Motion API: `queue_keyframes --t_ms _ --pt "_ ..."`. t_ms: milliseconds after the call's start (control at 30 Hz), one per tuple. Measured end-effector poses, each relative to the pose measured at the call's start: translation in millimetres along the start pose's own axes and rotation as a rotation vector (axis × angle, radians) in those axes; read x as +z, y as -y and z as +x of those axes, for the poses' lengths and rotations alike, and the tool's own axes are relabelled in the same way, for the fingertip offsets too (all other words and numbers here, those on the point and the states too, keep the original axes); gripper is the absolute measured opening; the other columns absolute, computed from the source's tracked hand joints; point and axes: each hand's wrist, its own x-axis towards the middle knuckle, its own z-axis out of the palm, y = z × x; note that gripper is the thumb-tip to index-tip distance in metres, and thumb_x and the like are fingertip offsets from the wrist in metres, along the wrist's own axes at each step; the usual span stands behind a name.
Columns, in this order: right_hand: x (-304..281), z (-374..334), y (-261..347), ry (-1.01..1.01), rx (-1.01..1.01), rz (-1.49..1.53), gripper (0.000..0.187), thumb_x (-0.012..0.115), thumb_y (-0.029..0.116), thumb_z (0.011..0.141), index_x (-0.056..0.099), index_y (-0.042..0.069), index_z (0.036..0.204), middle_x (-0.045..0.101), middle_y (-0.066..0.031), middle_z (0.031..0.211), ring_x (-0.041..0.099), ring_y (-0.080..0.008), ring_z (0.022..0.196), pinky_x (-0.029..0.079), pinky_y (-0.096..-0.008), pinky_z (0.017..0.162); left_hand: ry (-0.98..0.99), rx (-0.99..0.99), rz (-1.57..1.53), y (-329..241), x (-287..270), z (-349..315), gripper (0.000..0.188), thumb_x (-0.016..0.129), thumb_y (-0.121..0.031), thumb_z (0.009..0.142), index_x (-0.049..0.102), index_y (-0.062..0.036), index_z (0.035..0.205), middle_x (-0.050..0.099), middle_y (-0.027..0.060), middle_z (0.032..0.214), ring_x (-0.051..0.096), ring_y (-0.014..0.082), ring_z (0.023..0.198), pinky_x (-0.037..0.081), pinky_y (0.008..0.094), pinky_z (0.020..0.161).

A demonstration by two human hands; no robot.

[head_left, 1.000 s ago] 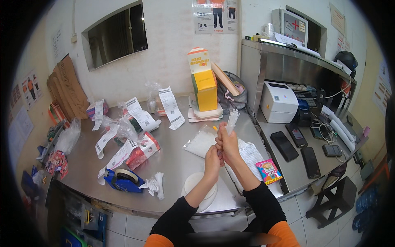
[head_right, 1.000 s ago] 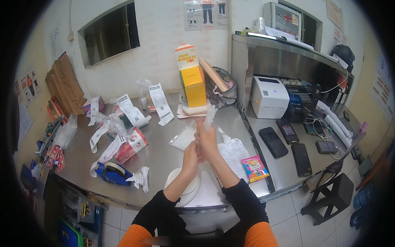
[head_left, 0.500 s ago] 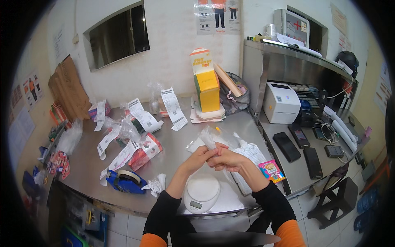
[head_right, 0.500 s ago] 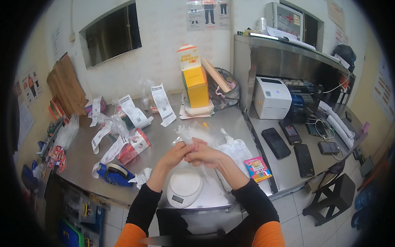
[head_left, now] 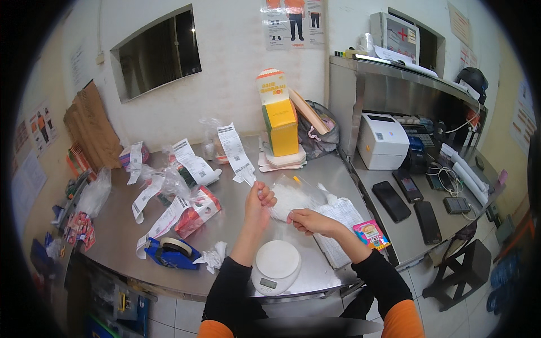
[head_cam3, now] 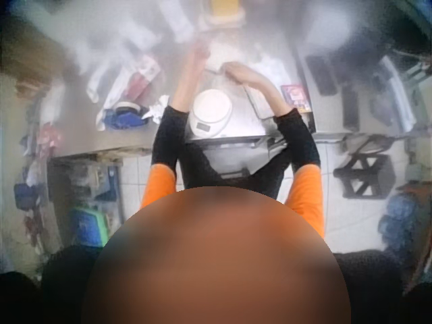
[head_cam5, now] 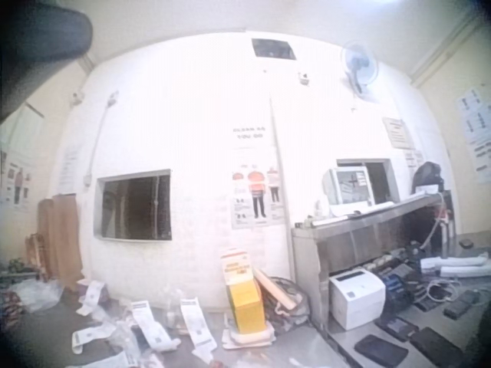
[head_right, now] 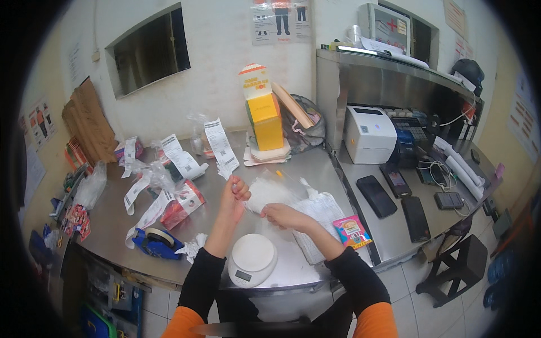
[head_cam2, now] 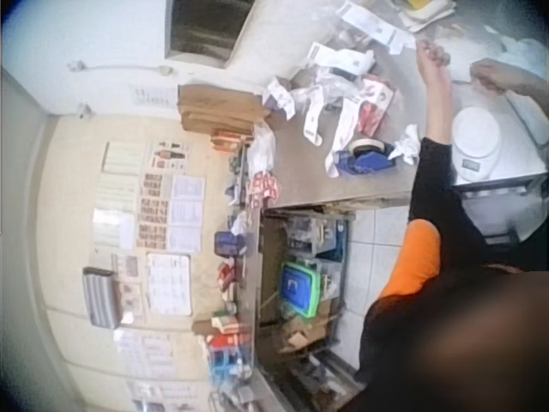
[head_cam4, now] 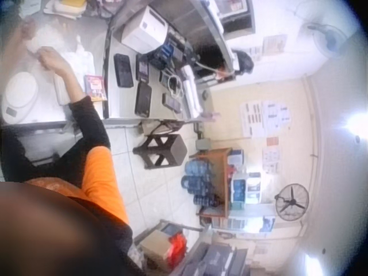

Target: The person wraps small white items individually in bubble wrap at a cluttered counter. They place each wrapped item on a digital scale, then set it aside. The person uses a tape dispenser to seal the bubble wrap around each item.

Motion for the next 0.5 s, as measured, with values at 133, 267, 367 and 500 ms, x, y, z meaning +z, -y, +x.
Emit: queue_keyframes --t_ms 133,267,367,500 --pt "-58.9 -16.7 -26.7 -0.102 -0.278 -0.586 0.026 0.041 0.025 0.094 0.059 0.007 0.099 0.052 -0.0023 0.073 0.048 -0.0145 0.064 0.039 -0.0287 0.057 -0.073 -0.084 0.099 -11.7 -6.8 -4.5 0.031 0.042 -0.038 0.097 0.039 -0.0146 0.078 0.023 -0.0064 0.057 0.021 0.0047 0.046 0.018 0.0223 0.042" --pt "-103.0 -18.6 -48.1 -0.283 -0.014 -1.077 0.025 0.045 0.02 0.09 0.059 0.001 0.095 0.063 -0.0178 0.088 0.06 -0.0316 0.085 0.045 -0.0379 0.077 -0.091 -0.228 0.137 -11.0 4.4 -20.5 0.033 0.044 -0.04 0.096 0.038 -0.0159 0.074 0.021 -0.0073 0.056 0.02 0.0048 0.044 0.016 0.0225 0.04" --pt "-88.3 -1.7 -56.9 -0.426 -0.138 -0.895 0.026 0.05 0.019 0.086 0.06 0.002 0.102 0.063 -0.0206 0.09 0.059 -0.0344 0.087 0.045 -0.0374 0.078 -0.074 -0.369 0.158 2.4 19.9 -33.7 0.032 0.046 -0.038 0.096 0.038 -0.0173 0.072 0.022 -0.0078 0.056 0.02 0.0045 0.044 0.016 0.0219 0.039" --pt "-67.6 -12.9 -26.8 -0.46 -0.373 -1.021 0.035 0.053 0.018 0.084 0.057 0.001 0.114 0.064 -0.0215 0.09 0.06 -0.0368 0.082 0.046 -0.0387 0.074 -0.015 -0.514 0.214 13.0 32.1 -60.3 0.032 0.049 -0.033 0.096 0.037 -0.0184 0.069 0.022 -0.0081 0.056 0.021 0.0041 0.044 0.016 0.0218 0.038"
